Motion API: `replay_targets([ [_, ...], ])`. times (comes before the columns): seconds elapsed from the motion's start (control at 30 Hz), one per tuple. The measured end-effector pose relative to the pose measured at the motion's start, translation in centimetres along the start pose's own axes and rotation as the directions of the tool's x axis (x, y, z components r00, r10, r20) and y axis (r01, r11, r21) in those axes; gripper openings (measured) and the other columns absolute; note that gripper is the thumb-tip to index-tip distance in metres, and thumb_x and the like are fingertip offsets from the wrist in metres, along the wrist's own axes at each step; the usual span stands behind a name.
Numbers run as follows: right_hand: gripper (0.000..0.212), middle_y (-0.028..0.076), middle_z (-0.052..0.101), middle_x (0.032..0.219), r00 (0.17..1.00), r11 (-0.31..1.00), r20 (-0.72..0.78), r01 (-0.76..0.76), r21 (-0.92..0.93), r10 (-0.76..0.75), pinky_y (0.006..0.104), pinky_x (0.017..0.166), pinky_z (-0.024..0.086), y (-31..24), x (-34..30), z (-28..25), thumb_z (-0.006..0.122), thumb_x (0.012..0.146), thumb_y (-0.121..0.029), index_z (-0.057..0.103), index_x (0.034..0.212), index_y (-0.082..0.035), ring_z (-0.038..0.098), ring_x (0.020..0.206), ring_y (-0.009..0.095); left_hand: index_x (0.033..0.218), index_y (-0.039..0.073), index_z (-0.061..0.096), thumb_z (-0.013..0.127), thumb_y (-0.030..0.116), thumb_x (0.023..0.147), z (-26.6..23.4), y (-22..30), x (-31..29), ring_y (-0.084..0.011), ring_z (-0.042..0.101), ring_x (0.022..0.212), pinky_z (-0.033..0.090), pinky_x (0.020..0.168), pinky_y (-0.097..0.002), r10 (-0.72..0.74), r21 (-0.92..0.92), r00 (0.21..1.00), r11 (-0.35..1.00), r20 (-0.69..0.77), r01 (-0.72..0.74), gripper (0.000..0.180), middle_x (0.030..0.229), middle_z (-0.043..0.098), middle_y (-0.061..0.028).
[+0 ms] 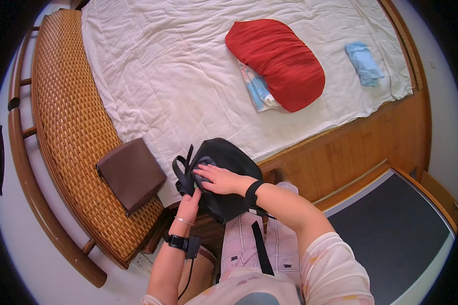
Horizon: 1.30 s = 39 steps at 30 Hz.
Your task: The person wipes a black bag and a brown handbag with a green cloth, then wipes the woven headboard of a bed. The person handles the bags one at a time and moves along the headboard while wiping.
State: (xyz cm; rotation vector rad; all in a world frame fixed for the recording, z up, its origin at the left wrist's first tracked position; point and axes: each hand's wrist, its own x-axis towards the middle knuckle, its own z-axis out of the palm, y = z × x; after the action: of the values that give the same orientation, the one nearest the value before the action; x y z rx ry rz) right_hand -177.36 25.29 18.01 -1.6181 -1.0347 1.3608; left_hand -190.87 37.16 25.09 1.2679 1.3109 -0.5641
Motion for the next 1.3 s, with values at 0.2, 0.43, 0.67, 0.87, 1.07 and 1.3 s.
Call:
replay_targets([
  [0.2, 0.053, 0.021, 0.031, 0.15, 0.971, 0.97, -0.011, -0.239, -0.052, 0.239, 0.0464, 0.111, 0.032, 7.1, 1.2, 3.1, 0.042, 0.095, -0.027, 0.035, 0.144, -0.009, 0.038, 0.132, 0.041, 0.093, -0.007, 0.064, 0.061, 0.039, 0.094, -0.4, 1.0, 0.7, -0.0123, 0.053, 0.069, 0.044, 0.063, -0.0286, 0.101, 0.019, 0.988, 0.995, -0.116, -0.099, 0.046, 0.078, 0.062, -0.0038],
  [0.43, 0.054, 0.025, 0.026, 0.152, 0.996, 0.988, -0.081, 0.041, 0.152, -0.028, 0.046, 0.115, 0.025, 5.0, 4.7, 5.8, 0.04, 0.096, -0.02, 0.03, 0.148, -0.011, 0.029, 0.137, 0.046, 0.125, -0.006, 0.053, 0.065, 0.014, 0.091, -1.5, -3.1, 2.2, -0.0172, 0.059, 0.103, 0.049, 0.088, -0.0309, 0.041, -0.308, 0.999, 0.951, -0.013, -0.043, 0.041, 0.122, 0.06, -0.0087],
  [0.67, 0.06, 0.011, 0.023, 0.157, 0.993, 0.899, -0.107, -0.094, -0.428, 0.053, 0.0562, 0.107, 0.032, 6.9, 8.8, 4.3, 0.049, 0.093, -0.033, 0.031, 0.148, -0.022, 0.025, 0.142, 0.037, 0.124, -0.005, 0.055, 0.065, 0.012, 0.091, -2.0, -4.6, 2.5, -0.0153, 0.058, 0.103, 0.046, 0.092, -0.0279, 0.085, -0.46, 0.996, 0.884, -0.016, -0.083, 0.038, 0.119, 0.061, -0.0061],
  [0.87, 0.064, 0.008, 0.018, 0.159, 0.945, 0.777, -0.233, -0.323, -0.54, 0.231, 0.0528, 0.112, 0.026, 11.4, 5.3, 3.1, 0.051, 0.092, -0.032, 0.027, 0.15, -0.022, 0.021, 0.144, 0.032, 0.123, -0.005, 0.055, 0.064, 0.013, 0.091, -2.1, -5.1, 2.7, -0.0159, 0.058, 0.106, 0.044, 0.095, -0.0292, 0.118, -0.451, 0.992, 0.884, -0.036, -0.122, 0.038, 0.119, 0.062, -0.0065],
  [1.07, 0.062, 0.019, 0.024, 0.154, 0.94, 0.804, -0.273, -0.32, -0.501, 0.204, 0.0513, 0.108, 0.033, 16.1, -2.0, 6.9, 0.053, 0.088, -0.026, 0.035, 0.146, -0.012, 0.031, 0.136, 0.044, 0.13, -0.003, 0.05, 0.063, 0.012, 0.092, 0.4, -3.6, 2.3, -0.0182, 0.056, 0.11, 0.045, 0.095, -0.0314, 0.013, -0.638, 1.0, 0.77, 0.014, -0.001, 0.043, 0.124, 0.058, -0.0078],
  [1.3, 0.054, 0.029, 0.033, 0.145, 0.979, 0.967, -0.179, -0.047, 0.251, 0.094, 0.0405, 0.114, 0.027, 8.2, -3.2, 12.3, 0.042, 0.092, -0.011, 0.03, 0.142, 0.007, 0.035, 0.135, 0.04, 0.132, 0.002, 0.049, 0.059, 0.015, 0.094, 1.3, -7.5, 0.9, -0.0201, 0.056, 0.113, 0.046, 0.094, -0.0346, -0.11, -0.626, 0.966, 0.744, 0.234, 0.236, 0.041, 0.126, 0.057, -0.0067],
])
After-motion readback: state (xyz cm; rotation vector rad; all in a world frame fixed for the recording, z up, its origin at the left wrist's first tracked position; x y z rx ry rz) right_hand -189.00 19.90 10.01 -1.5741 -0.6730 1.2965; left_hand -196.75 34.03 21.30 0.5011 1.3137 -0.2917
